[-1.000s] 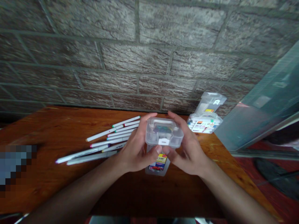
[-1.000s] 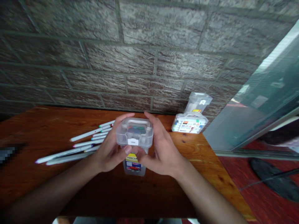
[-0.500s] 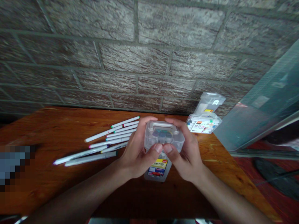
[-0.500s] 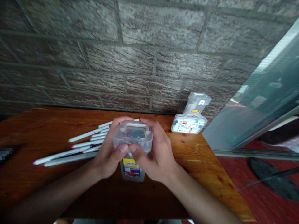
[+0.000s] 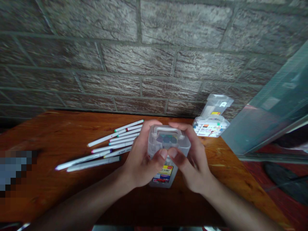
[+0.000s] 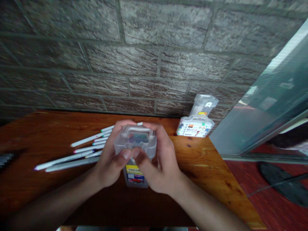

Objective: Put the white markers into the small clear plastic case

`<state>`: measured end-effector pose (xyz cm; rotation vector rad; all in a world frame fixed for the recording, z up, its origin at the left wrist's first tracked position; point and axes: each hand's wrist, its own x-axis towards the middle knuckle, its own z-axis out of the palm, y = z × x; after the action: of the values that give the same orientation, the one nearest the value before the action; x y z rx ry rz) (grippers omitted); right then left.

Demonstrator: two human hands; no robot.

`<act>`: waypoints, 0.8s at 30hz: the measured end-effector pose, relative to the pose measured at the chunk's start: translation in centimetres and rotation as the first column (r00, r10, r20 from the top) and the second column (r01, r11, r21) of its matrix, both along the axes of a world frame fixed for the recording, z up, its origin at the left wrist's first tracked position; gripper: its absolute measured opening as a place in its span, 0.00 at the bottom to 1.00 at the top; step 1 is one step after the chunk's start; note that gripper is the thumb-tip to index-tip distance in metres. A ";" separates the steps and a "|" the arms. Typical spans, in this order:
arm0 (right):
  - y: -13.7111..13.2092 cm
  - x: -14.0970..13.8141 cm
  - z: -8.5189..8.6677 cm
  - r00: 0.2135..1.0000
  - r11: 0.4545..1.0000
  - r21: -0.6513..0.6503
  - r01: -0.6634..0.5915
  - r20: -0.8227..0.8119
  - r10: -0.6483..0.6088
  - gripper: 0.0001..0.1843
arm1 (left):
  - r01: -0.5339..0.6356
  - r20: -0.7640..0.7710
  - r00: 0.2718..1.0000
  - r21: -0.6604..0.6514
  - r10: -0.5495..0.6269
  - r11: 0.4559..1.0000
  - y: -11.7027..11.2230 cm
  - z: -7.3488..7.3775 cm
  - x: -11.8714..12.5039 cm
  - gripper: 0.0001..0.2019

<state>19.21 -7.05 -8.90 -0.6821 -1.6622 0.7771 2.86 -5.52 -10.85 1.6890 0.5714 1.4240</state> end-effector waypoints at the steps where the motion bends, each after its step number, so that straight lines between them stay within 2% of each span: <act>1: 0.2 0.2 -0.2 1.000 1.000 0.006 -0.012 0.014 0.012 0.23 | -0.002 -0.008 1.000 0.015 0.002 1.000 0.1 -0.1 -0.1 0.26; 7: 1.4 1.7 -1.4 0.988 0.995 0.076 -0.056 0.150 0.044 0.35 | -0.014 -0.129 0.991 0.107 0.028 0.994 1.0 -1.2 -1.3 0.33; 11: 2.0 2.6 -1.8 0.964 0.990 0.090 -0.110 0.254 0.084 0.45 | 0.053 -0.160 0.987 0.140 -0.031 0.989 1.5 -1.5 -1.8 0.37; 14: 2.3 2.9 -1.8 0.952 0.988 0.087 -0.124 0.293 0.094 0.50 | 0.047 -0.173 0.985 0.145 -0.022 0.988 1.7 -1.6 -1.8 0.40; 19: 2.0 2.7 -1.5 0.956 0.994 0.075 -0.081 0.287 0.056 0.47 | 0.027 -0.159 0.987 0.129 -0.007 0.991 1.6 -1.7 -1.6 0.39; 24: 1.4 1.4 -1.2 0.992 0.997 0.079 -0.020 0.127 0.010 0.37 | 0.088 -0.118 0.990 0.119 -0.074 0.989 1.2 -1.2 -1.2 0.37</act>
<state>20.63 -5.62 -10.10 -0.6747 -1.8053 0.6857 1.62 -4.28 -12.08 1.8793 0.4788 1.3351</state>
